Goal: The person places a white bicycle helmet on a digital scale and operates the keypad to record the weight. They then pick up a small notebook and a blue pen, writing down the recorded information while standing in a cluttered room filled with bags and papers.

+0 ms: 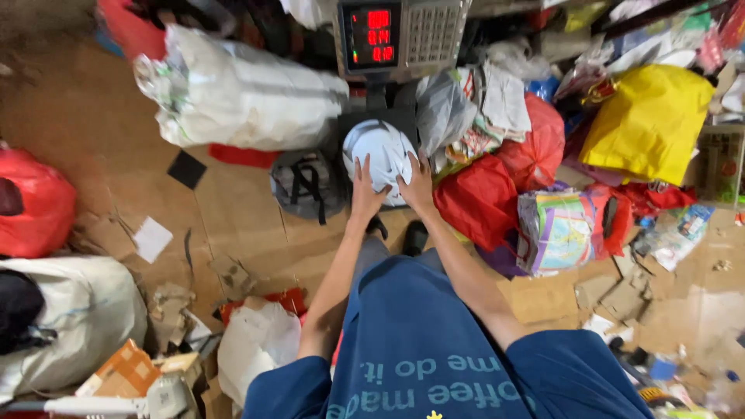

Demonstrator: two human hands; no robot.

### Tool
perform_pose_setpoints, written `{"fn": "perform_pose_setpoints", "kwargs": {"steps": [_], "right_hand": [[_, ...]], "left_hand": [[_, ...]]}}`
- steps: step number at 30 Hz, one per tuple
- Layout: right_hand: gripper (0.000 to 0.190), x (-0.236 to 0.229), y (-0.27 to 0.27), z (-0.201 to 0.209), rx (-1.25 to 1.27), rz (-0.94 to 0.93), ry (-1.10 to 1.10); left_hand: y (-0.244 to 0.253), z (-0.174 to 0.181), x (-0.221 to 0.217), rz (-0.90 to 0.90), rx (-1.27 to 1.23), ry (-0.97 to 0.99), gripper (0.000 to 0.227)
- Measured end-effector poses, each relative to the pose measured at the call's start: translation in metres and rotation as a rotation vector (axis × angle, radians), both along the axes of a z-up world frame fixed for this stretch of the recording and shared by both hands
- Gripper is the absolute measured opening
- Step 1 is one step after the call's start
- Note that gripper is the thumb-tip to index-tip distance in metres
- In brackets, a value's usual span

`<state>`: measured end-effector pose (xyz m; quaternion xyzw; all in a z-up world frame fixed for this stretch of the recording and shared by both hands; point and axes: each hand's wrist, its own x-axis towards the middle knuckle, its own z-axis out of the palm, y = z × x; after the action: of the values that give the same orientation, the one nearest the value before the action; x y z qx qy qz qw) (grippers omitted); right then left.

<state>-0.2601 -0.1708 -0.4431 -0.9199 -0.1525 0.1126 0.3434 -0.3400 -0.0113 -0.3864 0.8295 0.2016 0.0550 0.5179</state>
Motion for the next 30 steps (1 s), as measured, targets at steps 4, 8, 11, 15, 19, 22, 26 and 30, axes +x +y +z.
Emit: {"fn": "perform_pose_setpoints", "kwargs": {"steps": [4,8,11,15,19,22,26,30], "right_hand": [[0.077,0.018,0.039,0.098,-0.043,0.051,-0.052],[0.075,0.025,0.043,0.125,0.024,0.053,-0.178],[0.078,0.026,0.036,0.132,0.09,0.061,-0.253],[0.078,0.045,0.029,0.141,0.114,0.073,-0.128],[0.077,0.077,0.02,0.133,0.247,0.106,-0.118],[0.077,0.108,0.014,0.134,0.323,0.138,-0.162],[0.078,0.137,0.006,0.135,0.36,0.163,-0.136],[0.078,0.166,0.0,0.156,0.319,0.147,-0.112]], "left_hand": [[0.014,0.056,0.034,0.021,0.058,-0.096,0.108],[0.025,0.086,0.055,-0.014,0.102,-0.09,0.109],[0.028,0.105,0.06,0.017,0.026,-0.08,0.103],[0.039,0.091,0.072,0.063,0.134,-0.163,0.096],[0.068,0.033,0.103,0.244,0.146,-0.224,0.086],[0.095,0.052,0.139,0.417,0.124,-0.263,0.079],[0.129,0.051,0.187,0.449,0.123,-0.275,0.07],[0.152,0.009,0.204,0.431,-0.071,-0.271,0.065]]}}
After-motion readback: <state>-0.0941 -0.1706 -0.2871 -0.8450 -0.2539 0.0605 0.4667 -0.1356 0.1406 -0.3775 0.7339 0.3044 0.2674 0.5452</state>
